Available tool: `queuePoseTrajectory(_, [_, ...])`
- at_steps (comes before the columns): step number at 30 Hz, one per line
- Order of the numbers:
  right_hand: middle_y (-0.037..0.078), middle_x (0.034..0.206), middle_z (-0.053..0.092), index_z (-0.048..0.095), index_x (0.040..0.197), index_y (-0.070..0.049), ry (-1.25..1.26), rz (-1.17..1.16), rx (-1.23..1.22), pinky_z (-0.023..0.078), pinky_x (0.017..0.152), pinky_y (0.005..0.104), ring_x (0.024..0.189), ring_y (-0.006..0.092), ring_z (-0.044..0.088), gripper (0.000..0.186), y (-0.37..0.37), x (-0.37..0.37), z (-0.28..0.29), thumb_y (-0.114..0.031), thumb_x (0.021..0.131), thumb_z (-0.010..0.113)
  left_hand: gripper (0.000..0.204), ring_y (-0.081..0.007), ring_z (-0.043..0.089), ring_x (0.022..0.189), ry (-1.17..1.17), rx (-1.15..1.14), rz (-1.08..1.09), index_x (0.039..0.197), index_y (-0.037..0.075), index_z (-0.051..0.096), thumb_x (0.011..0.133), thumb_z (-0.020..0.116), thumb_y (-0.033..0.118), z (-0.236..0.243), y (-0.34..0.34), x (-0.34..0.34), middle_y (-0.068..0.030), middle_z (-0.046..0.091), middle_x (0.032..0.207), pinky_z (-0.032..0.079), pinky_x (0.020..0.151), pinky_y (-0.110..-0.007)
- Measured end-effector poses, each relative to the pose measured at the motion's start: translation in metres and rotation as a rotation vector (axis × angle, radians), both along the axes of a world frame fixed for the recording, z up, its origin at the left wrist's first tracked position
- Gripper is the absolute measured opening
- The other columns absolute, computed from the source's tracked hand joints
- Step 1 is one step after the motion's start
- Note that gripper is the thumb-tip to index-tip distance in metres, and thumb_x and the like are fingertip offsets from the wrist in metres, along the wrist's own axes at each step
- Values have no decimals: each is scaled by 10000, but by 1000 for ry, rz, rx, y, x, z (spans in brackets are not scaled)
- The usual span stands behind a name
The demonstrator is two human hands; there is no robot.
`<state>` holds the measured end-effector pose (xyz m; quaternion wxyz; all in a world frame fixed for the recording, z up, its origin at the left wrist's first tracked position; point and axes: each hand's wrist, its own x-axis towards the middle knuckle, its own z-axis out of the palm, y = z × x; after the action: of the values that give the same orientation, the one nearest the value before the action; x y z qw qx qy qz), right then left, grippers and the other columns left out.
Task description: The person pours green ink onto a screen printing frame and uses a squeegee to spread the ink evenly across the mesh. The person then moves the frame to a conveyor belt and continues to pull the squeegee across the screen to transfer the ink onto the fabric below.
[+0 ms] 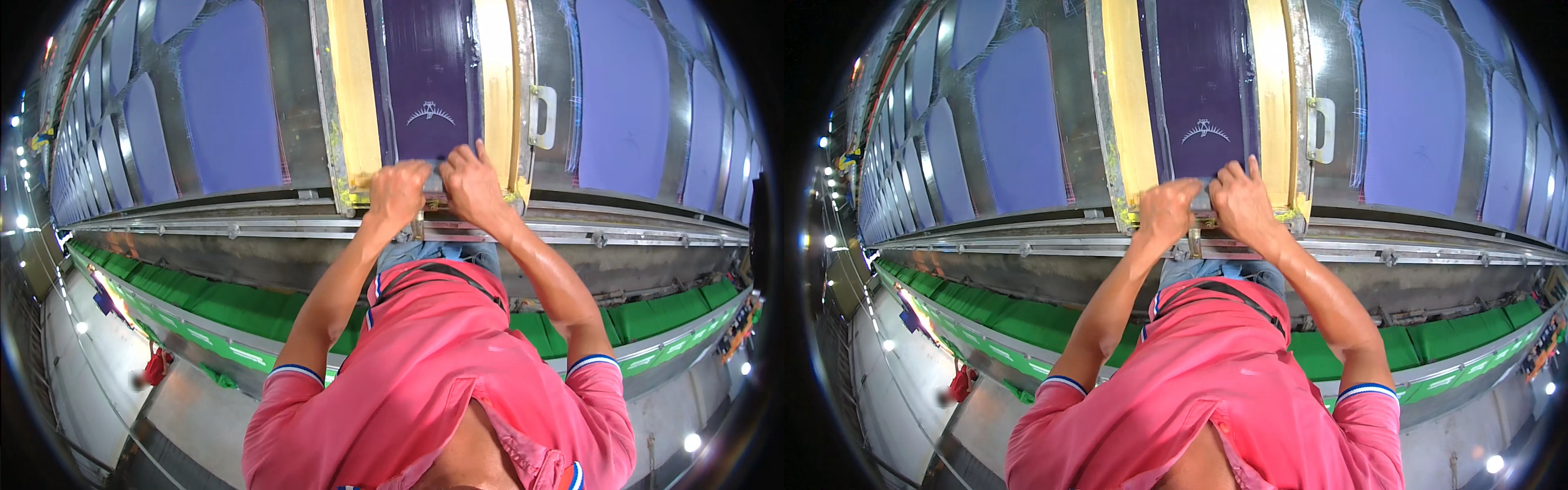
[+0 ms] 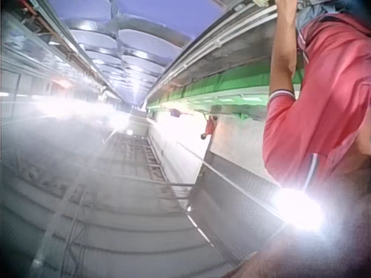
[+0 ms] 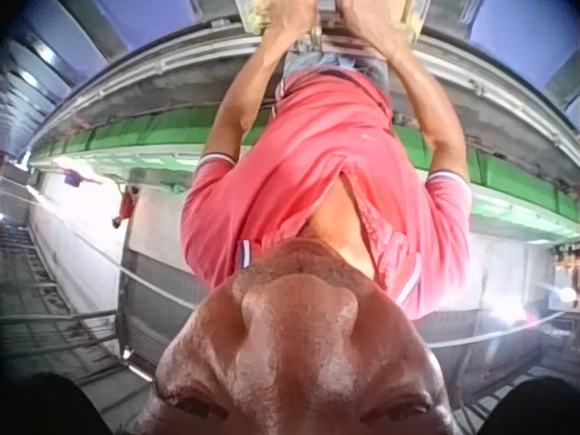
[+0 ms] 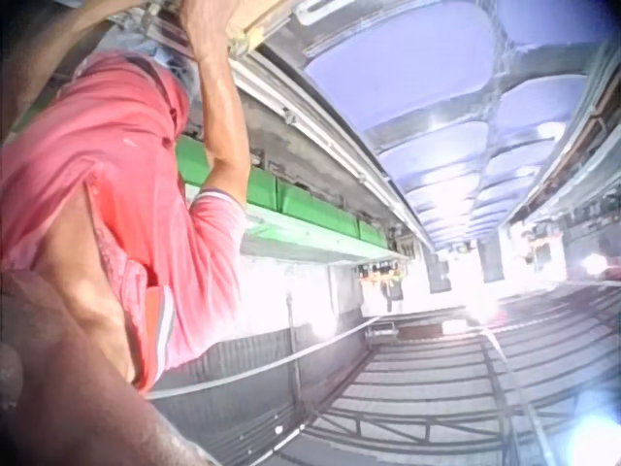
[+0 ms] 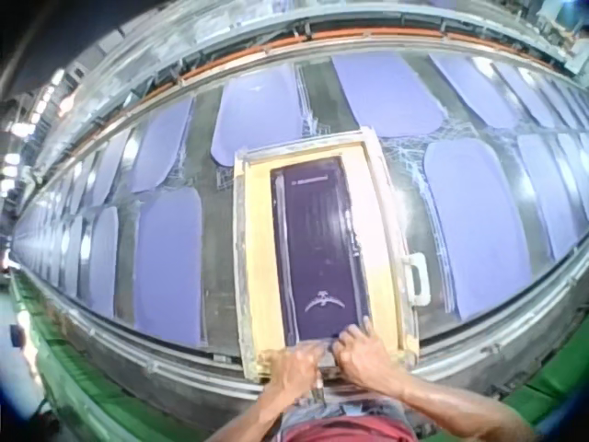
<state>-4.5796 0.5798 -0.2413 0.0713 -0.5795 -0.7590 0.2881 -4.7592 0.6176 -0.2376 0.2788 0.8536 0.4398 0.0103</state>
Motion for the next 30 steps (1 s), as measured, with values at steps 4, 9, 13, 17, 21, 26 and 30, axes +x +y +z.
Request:
queuePoseTrajectory(4, [185,1022,641,710,1137,-36,325,-219,187,433,1020,567,1120,337,585,407,9,43,0,-285,815,725,323,-315,721,888,28,23,-16,977,51,738,692,614,-37,2,-19,-2,-127,747,975,574,737,-421])
queuePoseTrajectory(9, [275,1111,679,702,1156,-15,-17,-1102,103,484,915,487,1099,389,628,449,63,144,-63,-394,929,617,347,-325,720,905,13,57,-21,1001,66,757,695,625,-33,1,-21,-1,-121,751,1006,576,764,-437])
queuePoseTrajectory(13, [246,928,720,721,989,29,98,-1085,290,515,816,459,861,367,693,403,64,162,-85,-347,947,582,336,-323,721,902,-37,60,-5,982,70,752,672,647,-8,1,-25,-9,-118,749,1014,579,767,-446])
queuePoseTrajectory(17, [97,658,583,651,826,54,329,-1084,324,418,598,378,629,166,498,372,59,140,-17,-297,950,630,395,-308,722,934,-151,76,16,1020,62,745,650,639,-26,14,-29,-39,-116,749,1035,581,789,-428])
queuePoseTrajectory(21, [-29,603,427,591,719,15,484,-1062,365,317,516,315,588,78,375,372,73,91,32,-255,971,640,405,-299,720,984,-274,166,83,1035,49,740,651,635,-28,33,-31,-71,-126,747,1062,579,837,-424])
queuePoseTrajectory(26, [-63,649,461,615,733,-34,555,-1068,487,324,529,281,618,59,395,295,114,-44,7,-198,978,630,403,-298,704,1035,-232,206,52,1066,69,725,675,643,14,29,16,-214,-109,739,1113,561,879,-413])
queuePoseTrajectory(30, [-41,651,476,609,757,29,609,-1121,426,362,551,333,657,91,403,310,153,-161,-36,-201,964,632,418,-308,715,984,-171,138,121,1061,80,751,689,580,-3,46,67,-315,-108,749,1084,565,877,-406])
